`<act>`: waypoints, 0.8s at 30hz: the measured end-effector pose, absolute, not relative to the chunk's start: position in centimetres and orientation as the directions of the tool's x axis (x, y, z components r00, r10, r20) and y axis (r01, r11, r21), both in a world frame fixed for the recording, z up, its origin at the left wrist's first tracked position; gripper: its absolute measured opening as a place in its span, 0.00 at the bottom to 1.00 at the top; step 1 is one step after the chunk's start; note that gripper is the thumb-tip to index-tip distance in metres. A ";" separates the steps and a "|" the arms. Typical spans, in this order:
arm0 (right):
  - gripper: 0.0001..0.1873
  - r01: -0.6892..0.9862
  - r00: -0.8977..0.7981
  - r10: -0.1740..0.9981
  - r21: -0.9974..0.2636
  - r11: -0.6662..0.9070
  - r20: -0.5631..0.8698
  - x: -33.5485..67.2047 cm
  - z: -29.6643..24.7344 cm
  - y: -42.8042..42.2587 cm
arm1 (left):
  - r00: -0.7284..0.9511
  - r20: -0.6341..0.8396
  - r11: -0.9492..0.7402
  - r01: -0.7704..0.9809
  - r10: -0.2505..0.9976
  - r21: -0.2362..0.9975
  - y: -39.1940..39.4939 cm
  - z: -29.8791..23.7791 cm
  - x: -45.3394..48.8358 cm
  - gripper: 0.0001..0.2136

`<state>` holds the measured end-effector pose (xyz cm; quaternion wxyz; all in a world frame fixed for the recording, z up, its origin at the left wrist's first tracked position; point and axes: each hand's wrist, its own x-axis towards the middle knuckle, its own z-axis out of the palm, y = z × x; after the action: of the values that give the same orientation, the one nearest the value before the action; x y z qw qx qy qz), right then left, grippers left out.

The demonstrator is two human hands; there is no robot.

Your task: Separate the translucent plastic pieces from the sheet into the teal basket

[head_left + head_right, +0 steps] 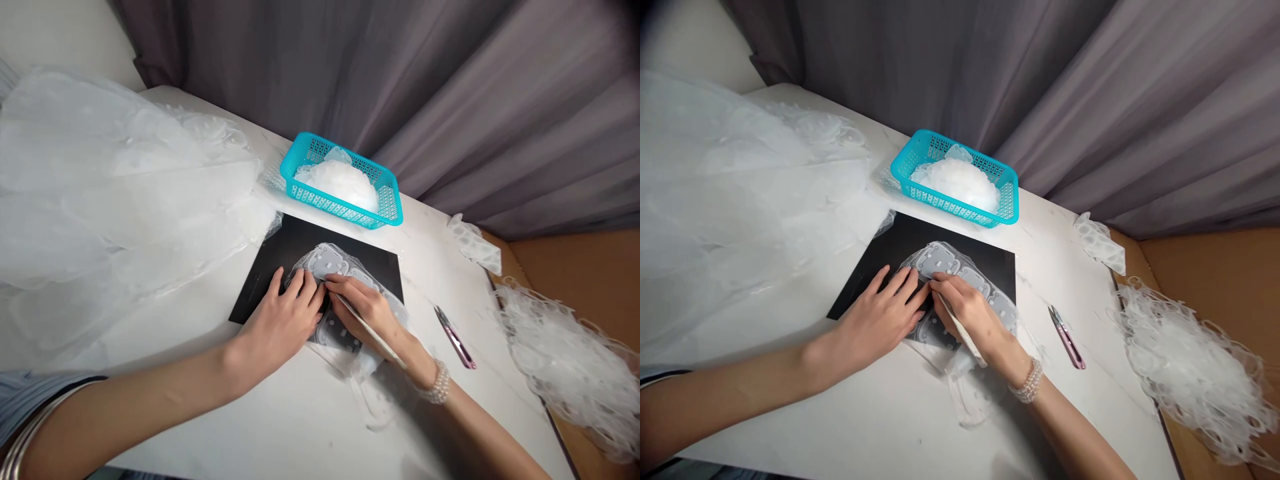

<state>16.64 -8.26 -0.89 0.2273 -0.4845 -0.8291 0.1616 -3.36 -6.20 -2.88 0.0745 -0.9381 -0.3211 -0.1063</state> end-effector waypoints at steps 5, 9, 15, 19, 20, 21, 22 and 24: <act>0.13 0.721 -0.412 0.882 -0.511 0.469 0.229 16.3 -1.0 -7.2 | 0.753 0.262 -0.764 0.640 0.604 -0.078 -6.4 -3.7 -3.3 0.19; 0.16 0.715 -0.462 0.856 -0.473 0.515 0.233 16.4 -2.0 -6.8 | 0.769 0.261 -0.767 0.627 0.584 -0.132 -6.5 -4.3 -3.3 0.20; 0.16 0.597 -0.389 0.903 -0.697 0.398 0.183 17.7 -1.1 -5.0 | 0.796 0.209 -0.781 0.601 0.568 -0.170 -6.3 -4.5 -3.3 0.26; 0.06 0.388 0.094 0.995 -0.921 0.001 0.041 22.8 -0.3 -2.5 | 0.803 0.182 -0.782 0.595 0.567 -0.185 -6.3 -4.2 -3.3 0.27; 0.06 0.357 0.174 0.984 -0.934 -0.018 0.048 24.6 0.0 -2.2 | 0.802 0.180 -0.781 0.596 0.569 -0.187 -6.4 -4.1 -3.3 0.27; 0.05 0.329 0.243 0.968 -0.944 -0.016 0.068 26.5 0.4 -2.0 | 0.802 0.178 -0.780 0.597 0.570 -0.189 -6.4 -4.0 -3.3 0.27; 0.04 0.296 0.303 0.950 -0.955 -0.016 0.078 28.3 0.9 -2.1 | 0.803 0.174 -0.780 0.596 0.570 -0.190 -6.5 -3.9 -3.3 0.27; 0.03 0.232 0.378 0.924 -0.972 -0.035 0.057 31.2 2.1 -3.0 | 0.806 0.167 -0.785 0.591 0.568 -0.184 -6.5 -3.7 -3.3 0.26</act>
<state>31.22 -2.98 2.09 0.5283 -0.6404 -0.4511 0.3276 -3.30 -6.53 -3.67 0.1140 -0.9434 -0.3070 -0.0516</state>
